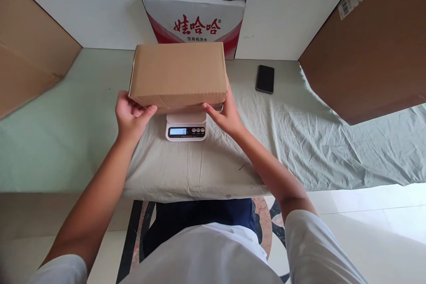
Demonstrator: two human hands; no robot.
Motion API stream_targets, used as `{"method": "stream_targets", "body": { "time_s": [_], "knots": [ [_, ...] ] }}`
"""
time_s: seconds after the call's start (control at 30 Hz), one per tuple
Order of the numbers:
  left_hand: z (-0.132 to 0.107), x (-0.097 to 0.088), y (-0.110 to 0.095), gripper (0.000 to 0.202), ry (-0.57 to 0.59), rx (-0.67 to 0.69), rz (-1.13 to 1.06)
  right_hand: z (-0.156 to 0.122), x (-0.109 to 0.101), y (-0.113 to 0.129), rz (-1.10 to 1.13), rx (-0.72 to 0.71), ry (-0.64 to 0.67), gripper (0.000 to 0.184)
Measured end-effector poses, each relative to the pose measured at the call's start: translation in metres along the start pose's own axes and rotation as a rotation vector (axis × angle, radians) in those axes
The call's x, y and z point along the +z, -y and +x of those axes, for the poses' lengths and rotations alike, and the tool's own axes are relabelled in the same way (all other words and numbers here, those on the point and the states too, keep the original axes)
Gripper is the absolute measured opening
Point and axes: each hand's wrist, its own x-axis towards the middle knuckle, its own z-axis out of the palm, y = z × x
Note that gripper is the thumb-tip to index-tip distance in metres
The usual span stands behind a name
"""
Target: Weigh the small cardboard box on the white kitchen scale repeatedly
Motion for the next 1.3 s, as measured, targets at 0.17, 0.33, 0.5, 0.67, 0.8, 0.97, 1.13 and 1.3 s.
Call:
{"method": "stream_targets", "body": {
  "time_s": [0.17, 0.33, 0.5, 0.67, 0.8, 0.97, 1.13, 1.3],
  "knots": [
    [-0.017, -0.002, 0.001, 0.069, -0.108, 0.037, 0.047, -0.02, 0.009, -0.002, 0.039, 0.039, -0.005, 0.103],
    [-0.017, -0.001, 0.005, 0.069, -0.133, 0.075, 0.091, -0.029, 0.013, -0.001, 0.034, 0.059, -0.029, 0.104],
    [-0.016, -0.001, 0.008, 0.069, -0.121, 0.072, 0.096, -0.031, 0.012, 0.001, 0.031, 0.082, -0.04, 0.103],
    [-0.016, 0.0, 0.005, 0.069, -0.117, 0.054, 0.079, -0.032, 0.015, -0.002, 0.038, 0.093, -0.047, 0.103],
    [-0.015, 0.001, 0.001, 0.073, -0.135, 0.029, 0.06, -0.032, 0.015, -0.001, 0.003, 0.121, -0.05, 0.101],
    [-0.015, 0.002, -0.001, 0.073, -0.145, 0.031, 0.04, -0.032, 0.014, 0.0, -0.039, 0.149, -0.054, 0.106],
    [-0.015, 0.002, 0.002, 0.076, -0.143, 0.038, 0.101, -0.034, 0.015, -0.006, -0.006, 0.107, -0.047, 0.102],
    [-0.016, 0.0, 0.006, 0.071, -0.134, 0.053, 0.093, -0.036, 0.016, -0.01, 0.016, 0.104, -0.057, 0.102]
  ]
}}
